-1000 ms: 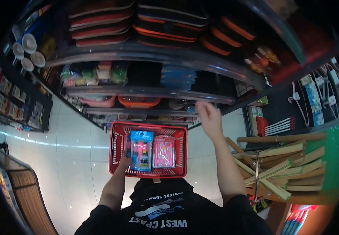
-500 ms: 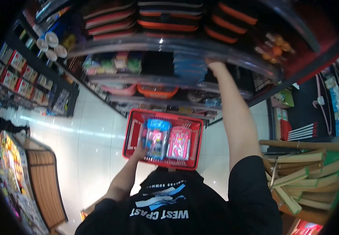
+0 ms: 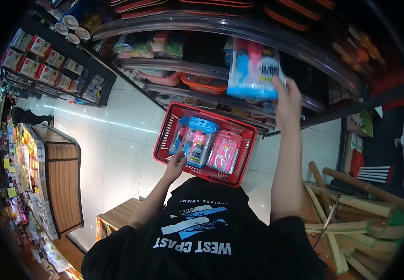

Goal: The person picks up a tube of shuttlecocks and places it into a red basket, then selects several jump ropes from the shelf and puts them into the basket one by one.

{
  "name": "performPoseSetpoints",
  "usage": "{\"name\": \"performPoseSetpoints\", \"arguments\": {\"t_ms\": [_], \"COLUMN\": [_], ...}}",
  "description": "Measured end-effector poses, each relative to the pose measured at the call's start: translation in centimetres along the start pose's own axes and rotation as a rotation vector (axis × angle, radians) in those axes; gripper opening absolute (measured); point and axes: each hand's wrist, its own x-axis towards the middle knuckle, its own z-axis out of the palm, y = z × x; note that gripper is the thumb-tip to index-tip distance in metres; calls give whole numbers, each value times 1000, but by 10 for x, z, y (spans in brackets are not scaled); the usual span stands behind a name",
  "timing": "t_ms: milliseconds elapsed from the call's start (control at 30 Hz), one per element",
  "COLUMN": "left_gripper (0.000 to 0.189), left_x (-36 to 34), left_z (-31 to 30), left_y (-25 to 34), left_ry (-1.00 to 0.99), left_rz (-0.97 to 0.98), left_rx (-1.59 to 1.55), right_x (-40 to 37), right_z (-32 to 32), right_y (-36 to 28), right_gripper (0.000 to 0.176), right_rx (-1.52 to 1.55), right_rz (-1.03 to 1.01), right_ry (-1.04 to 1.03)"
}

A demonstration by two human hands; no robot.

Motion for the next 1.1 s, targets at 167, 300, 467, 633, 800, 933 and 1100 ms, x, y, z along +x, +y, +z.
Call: {"name": "performPoseSetpoints", "arguments": {"t_ms": [167,300,467,633,800,933,1100], "left_gripper": [51,61,55,38,40,41,54], "left_x": [-6,-2,-10,13,54,80,107], "left_z": [-20,-17,-31,-44,-60,-65,-48], "left_y": [92,110,128,76,8,-11,-33], "left_ry": [-211,-499,-398,-80,136,110,-6], "left_rz": [-69,-72,-183,-69,6,55,-141], "left_rx": [-430,-990,-1145,-751,-103,181,277], "right_x": [-96,-140,-160,-160,-166,-174,-188], "right_z": [-4,6,29,28,24,19,11], "right_y": [44,100,166,202,202,210,219], "right_gripper": [20,19,24,37,29,27,26], "right_rx": [20,-149,-201,-593,-889,-992,-1005], "right_rz": [35,121,251,285,279,290,266], "right_ry": [-41,-246,-324,-501,-489,-448,-405]}}
